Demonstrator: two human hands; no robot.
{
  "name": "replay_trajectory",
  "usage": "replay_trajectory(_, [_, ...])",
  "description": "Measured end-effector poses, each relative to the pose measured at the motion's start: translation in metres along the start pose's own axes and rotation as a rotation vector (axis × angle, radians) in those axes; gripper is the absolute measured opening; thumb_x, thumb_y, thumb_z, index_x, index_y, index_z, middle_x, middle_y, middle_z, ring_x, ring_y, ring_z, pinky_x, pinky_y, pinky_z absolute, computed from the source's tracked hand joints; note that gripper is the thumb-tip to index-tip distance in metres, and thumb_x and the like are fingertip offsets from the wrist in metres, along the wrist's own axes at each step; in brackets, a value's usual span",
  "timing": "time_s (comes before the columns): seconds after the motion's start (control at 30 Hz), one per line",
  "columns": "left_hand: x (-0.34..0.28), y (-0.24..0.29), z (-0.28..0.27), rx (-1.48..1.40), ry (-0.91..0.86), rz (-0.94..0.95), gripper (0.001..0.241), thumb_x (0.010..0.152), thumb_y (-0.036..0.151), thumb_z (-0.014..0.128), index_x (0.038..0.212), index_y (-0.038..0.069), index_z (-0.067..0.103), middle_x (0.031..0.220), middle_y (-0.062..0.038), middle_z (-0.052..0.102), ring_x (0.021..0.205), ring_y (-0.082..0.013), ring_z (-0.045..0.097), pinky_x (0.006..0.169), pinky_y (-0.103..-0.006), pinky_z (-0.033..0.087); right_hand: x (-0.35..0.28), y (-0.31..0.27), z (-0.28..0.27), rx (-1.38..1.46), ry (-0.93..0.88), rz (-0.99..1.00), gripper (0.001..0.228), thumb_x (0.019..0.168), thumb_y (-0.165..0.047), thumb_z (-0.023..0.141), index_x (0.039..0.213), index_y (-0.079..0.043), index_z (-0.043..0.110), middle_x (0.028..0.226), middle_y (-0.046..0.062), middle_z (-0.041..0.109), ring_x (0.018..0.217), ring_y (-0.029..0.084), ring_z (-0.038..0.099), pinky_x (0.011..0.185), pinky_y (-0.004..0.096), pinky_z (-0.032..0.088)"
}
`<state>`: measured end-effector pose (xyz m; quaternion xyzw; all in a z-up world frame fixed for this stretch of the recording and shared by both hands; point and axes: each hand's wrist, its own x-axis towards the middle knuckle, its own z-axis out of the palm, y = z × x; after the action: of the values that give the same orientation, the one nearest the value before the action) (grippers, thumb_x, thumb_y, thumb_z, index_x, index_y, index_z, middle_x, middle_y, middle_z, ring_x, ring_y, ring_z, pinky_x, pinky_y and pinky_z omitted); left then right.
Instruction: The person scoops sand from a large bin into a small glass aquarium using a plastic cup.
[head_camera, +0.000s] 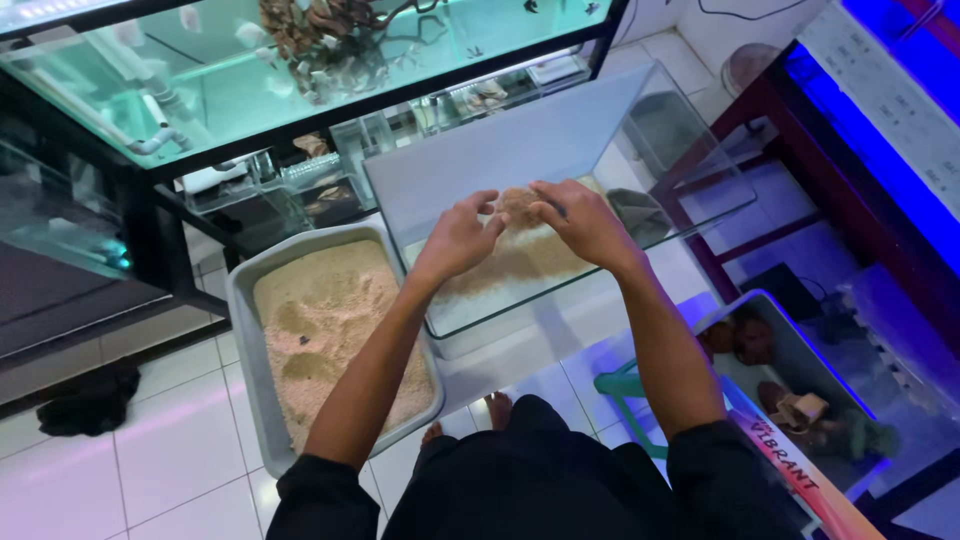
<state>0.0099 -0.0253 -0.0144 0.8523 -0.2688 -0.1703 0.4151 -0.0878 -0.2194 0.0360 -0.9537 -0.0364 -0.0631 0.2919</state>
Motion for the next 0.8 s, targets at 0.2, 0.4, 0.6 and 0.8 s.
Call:
replay_trajectory(0.2, [0.019,0.020,0.027,0.116,-0.125,0.108,0.054,0.097,0.037,0.059,0.141,0.006,0.059,0.124,-0.023,0.071,0.120,-0.0455,0.064,0.103,-0.0587,0.049,-0.006,0.076,-0.002,-0.094,-0.163,-0.029,0.039,0.103,-0.029,0.059,0.138,-0.011,0.063,0.103,0.018,0.059,0.103,0.050,0.061,0.086,0.055,0.052])
replay_trajectory(0.4, [0.031,0.037,0.040,0.166,-0.234,0.117,0.058,0.095,0.037,0.058,0.145,0.008,0.054,0.132,-0.023,0.067,0.126,-0.0459,0.060,0.108,-0.0583,0.046,-0.021,0.130,-0.022,-0.348,-0.125,0.002,0.036,0.098,-0.035,0.066,0.128,-0.016,0.069,0.111,0.020,0.061,0.105,0.049,0.063,0.088,0.056,0.054])
replay_trajectory(0.6, [0.033,0.044,0.049,0.132,-0.235,0.163,0.057,0.096,0.035,0.061,0.145,0.006,0.054,0.132,-0.026,0.065,0.127,-0.0483,0.059,0.108,-0.0605,0.045,-0.033,0.173,-0.026,-0.765,0.075,0.016,0.041,0.084,-0.029,0.080,0.124,-0.029,0.072,0.116,0.008,0.054,0.106,0.034,0.058,0.086,0.038,0.055])
replay_trajectory(0.8, [0.033,0.037,0.040,0.103,-0.178,0.170,0.056,0.094,0.031,0.065,0.143,0.007,0.056,0.127,-0.026,0.067,0.118,-0.0486,0.064,0.102,-0.0590,0.050,-0.032,0.162,-0.016,-0.459,0.306,0.010,0.048,0.099,-0.039,0.068,0.145,-0.028,0.059,0.116,0.011,0.054,0.109,0.036,0.062,0.090,0.043,0.052])
